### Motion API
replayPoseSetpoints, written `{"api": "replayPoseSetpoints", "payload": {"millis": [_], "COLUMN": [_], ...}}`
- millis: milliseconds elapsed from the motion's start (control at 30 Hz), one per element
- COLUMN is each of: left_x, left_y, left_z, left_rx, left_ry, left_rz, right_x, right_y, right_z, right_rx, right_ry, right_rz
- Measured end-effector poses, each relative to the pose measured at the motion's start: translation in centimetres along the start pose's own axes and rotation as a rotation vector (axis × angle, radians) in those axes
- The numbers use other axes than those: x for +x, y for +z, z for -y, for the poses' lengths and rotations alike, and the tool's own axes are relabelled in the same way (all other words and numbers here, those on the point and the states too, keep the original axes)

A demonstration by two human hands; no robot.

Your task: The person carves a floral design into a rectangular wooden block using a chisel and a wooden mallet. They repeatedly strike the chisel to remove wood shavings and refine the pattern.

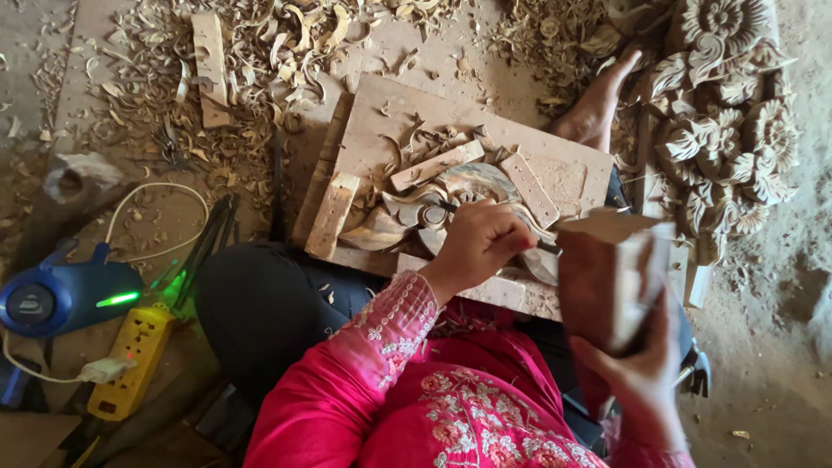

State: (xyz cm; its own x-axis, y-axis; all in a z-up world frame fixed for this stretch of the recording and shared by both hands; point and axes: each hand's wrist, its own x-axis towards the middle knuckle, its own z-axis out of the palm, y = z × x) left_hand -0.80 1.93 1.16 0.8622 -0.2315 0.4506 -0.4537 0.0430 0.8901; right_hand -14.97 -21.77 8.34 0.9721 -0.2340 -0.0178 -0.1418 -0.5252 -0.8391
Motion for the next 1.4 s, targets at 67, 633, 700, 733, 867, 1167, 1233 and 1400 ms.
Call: {"api": "replayPoseSetpoints", "payload": {"millis": [67, 633, 700, 733, 867, 1167, 1233, 1400], "left_x": [-0.2, 1.3, 2.0, 2.5, 3.5, 4.9, 5.1, 4.6], "left_y": [0.2, 3.2, 3.3, 3.4, 3.9, 5.8, 5.9, 6.3], "left_z": [0.5, 2.5, 2.2, 2.3, 1.7, 3.1, 3.4, 4.4], "left_rx": [-0.051, 0.318, 0.355, 0.355, 0.393, 0.439, 0.478, 0.532], "left_ry": [-0.027, -0.013, -0.068, -0.146, -0.214, -0.201, -0.217, -0.369], "left_rz": [-0.028, -0.253, -0.274, -0.265, -0.358, -0.558, -0.584, -0.606], "right_x": [-0.7, 5.5, 6.2, 6.4, 8.4, 13.6, 14.8, 15.1], "right_y": [-0.4, 1.3, 1.0, 0.8, 0.8, 1.4, 0.9, 1.0], "right_z": [1.7, 7.9, 8.1, 8.0, 7.2, 7.7, 9.6, 12.1], "right_rx": [0.170, 0.036, 0.437, 0.532, 0.678, 0.325, 0.201, 0.531], "right_ry": [-0.004, -0.194, 0.006, 0.015, 0.055, 0.177, 0.033, 0.098], "right_rz": [-0.046, 0.074, 0.064, 0.006, -0.009, 0.129, 0.251, 0.217]}}
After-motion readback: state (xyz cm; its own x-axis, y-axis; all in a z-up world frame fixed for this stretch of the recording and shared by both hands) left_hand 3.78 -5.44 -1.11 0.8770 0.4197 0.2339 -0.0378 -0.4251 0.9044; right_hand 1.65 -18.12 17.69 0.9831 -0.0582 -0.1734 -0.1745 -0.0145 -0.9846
